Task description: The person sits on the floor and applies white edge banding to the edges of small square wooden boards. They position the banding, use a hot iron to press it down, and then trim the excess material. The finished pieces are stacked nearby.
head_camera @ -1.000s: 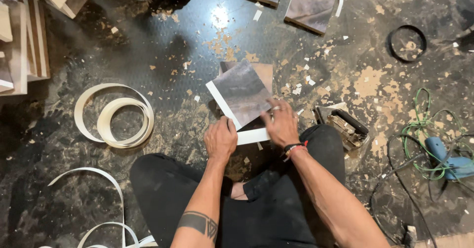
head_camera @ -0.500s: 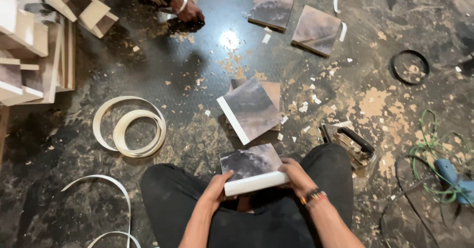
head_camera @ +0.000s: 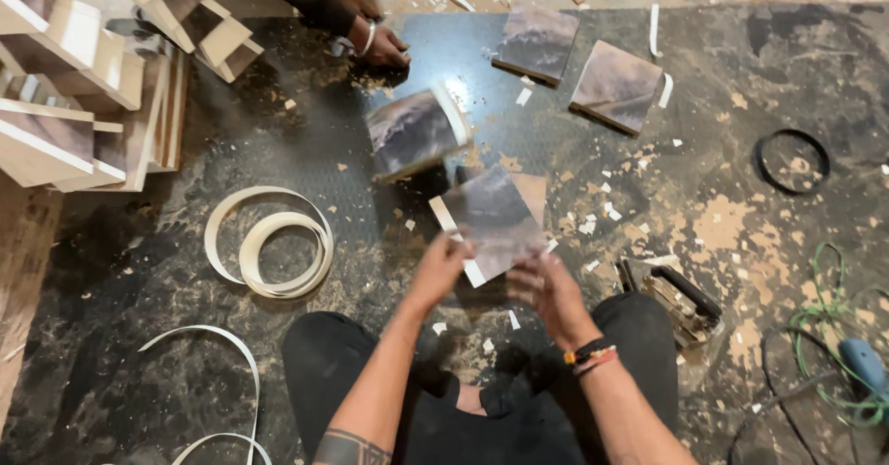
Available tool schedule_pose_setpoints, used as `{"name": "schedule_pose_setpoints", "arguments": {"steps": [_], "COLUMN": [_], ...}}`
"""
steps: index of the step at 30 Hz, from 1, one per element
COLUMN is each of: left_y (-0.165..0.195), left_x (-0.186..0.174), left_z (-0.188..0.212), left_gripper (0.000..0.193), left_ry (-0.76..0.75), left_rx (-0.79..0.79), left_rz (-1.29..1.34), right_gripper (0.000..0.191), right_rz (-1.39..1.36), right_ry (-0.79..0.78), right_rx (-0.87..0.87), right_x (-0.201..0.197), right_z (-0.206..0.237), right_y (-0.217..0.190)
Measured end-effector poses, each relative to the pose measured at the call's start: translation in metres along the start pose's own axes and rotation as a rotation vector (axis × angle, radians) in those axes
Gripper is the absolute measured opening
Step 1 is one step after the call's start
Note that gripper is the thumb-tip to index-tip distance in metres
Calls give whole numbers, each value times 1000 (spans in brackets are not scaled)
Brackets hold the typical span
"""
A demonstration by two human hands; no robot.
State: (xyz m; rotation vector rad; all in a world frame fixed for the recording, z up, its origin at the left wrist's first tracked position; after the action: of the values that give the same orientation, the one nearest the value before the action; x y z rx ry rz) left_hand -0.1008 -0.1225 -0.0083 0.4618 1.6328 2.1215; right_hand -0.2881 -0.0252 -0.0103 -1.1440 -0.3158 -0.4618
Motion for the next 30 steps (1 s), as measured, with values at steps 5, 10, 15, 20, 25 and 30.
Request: {"name": "schedule_pose_setpoints", "arguments": {"steps": [5,10,15,20,25,30], "left_y": [-21,-34,-30,-20,-8,-10], "left_x": [-35,-106,-168,-193,-201,-204], "left_z": [48,88,106,97,62,29], "left_gripper": [34,33,32,30,60,41], "left_ry": [224,412,590,609,491,319], "left_rx": [36,-7,-193,-210,-321,-294], "left_rz": [-715,-1074,-1276,-1224,-1294,-1553], "right_gripper": [55,50,63,62,48,44], "right_rz": [547,1224,1597,1753,1798,1762], "right_ry": [137,151,127,151,110,102], "right_rx": [61,-163,-130,-93,-115,-191], "right_x": [-15,21,60,62,55,43], "right_z": [-2,-6,-33,-43,-46,-30], "right_y": [40,33,32,38,45,40]}}
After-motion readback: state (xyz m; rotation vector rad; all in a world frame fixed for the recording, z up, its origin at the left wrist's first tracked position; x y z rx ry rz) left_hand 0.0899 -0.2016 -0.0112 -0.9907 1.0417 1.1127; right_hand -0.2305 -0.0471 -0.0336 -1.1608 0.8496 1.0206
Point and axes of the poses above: each hand's wrist, its own z-axis away from the middle knuckle, its own x-axis out of the palm, y = z × x, the point moved 7 cm from there along -z, towards the middle knuckle, and after that the axes turned 9 degrees about -y, right-handed, at the moved point
